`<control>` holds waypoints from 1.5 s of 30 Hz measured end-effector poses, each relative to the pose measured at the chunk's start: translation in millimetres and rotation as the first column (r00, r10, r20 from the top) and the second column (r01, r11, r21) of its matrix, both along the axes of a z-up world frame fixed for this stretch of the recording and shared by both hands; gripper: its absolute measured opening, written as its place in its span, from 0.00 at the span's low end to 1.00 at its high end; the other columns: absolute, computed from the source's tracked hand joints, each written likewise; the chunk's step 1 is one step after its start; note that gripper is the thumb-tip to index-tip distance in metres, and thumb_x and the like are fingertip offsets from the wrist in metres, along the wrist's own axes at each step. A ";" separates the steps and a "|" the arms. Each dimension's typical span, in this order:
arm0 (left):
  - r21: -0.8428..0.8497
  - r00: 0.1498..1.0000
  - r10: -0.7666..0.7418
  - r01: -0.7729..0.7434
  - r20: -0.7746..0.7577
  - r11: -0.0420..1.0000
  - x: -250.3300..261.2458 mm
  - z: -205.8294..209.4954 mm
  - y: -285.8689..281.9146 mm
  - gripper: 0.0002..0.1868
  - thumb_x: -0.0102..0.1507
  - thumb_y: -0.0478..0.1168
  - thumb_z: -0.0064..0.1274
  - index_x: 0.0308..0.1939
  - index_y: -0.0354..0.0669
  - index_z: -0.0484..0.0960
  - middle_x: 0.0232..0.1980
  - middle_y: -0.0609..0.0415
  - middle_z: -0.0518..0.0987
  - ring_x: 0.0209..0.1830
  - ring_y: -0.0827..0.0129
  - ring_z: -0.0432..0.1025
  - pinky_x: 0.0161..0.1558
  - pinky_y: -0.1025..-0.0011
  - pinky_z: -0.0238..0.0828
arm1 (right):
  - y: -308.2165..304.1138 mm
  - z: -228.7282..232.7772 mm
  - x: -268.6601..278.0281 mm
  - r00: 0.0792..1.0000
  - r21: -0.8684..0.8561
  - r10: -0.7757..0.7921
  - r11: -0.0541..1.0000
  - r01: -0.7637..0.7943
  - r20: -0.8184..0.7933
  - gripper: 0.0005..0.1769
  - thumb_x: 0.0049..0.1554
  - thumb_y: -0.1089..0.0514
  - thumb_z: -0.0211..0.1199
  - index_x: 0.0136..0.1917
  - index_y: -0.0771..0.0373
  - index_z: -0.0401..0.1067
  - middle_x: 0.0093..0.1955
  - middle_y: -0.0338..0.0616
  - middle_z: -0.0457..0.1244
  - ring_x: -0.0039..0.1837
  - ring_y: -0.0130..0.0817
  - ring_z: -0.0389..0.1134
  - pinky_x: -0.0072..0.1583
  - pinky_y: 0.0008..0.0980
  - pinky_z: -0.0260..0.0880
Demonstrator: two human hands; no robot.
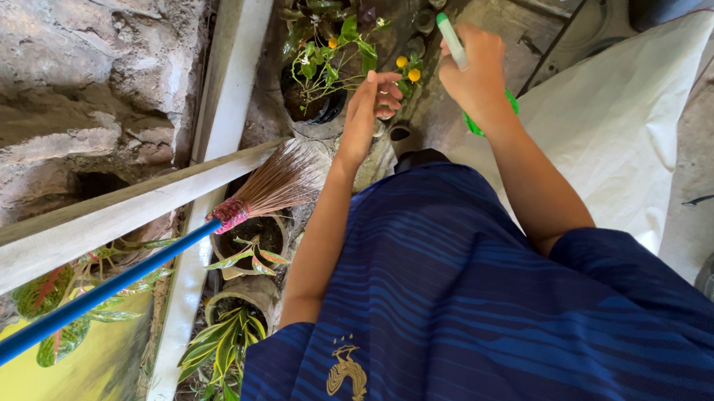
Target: The person sprays water onto the leaves of several potted plants using a green spray bottle.
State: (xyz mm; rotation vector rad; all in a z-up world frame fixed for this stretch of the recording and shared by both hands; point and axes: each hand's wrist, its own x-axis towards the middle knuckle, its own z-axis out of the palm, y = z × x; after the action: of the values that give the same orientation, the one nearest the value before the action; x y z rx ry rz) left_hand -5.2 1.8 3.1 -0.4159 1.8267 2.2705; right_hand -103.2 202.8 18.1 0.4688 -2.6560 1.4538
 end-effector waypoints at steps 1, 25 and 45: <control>0.002 1.000 -0.001 0.001 -0.002 1.000 -1.1 -0.1 0.4 0.33 0.75 0.62 0.30 0.58 0.40 0.80 0.45 0.56 0.77 0.44 0.71 0.73 0.47 0.72 0.69 | 0.8 0.0 -1.3 0.999 -0.016 -0.001 1.000 0.001 0.042 0.06 0.48 0.69 0.58 0.41 0.67 0.73 0.38 0.56 0.69 0.43 0.55 0.72 0.47 0.44 0.70; 0.060 0.993 0.047 -0.041 -0.110 0.997 30.2 12.3 -24.2 0.30 0.76 0.58 0.30 0.57 0.39 0.80 0.45 0.56 0.77 0.44 0.71 0.73 0.49 0.70 0.72 | -10.9 -10.6 18.2 0.971 0.001 -0.100 0.995 0.102 0.215 0.07 0.50 0.69 0.56 0.40 0.66 0.74 0.36 0.53 0.67 0.40 0.48 0.71 0.45 0.39 0.67; 0.089 0.948 0.270 -0.258 -0.169 0.962 117.0 38.2 -77.9 0.31 0.77 0.59 0.28 0.58 0.37 0.77 0.46 0.56 0.77 0.45 0.71 0.72 0.51 0.68 0.71 | -2.7 8.8 53.4 0.964 0.009 0.113 0.993 -0.119 0.239 0.08 0.50 0.69 0.57 0.41 0.65 0.75 0.38 0.47 0.68 0.43 0.36 0.70 0.45 0.35 0.66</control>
State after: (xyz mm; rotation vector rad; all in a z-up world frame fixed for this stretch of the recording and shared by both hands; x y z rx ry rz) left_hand 111.9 -76.2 41.3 -0.4848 1.8714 2.6180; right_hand -49.8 200.1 26.9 0.4886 -2.8770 1.6071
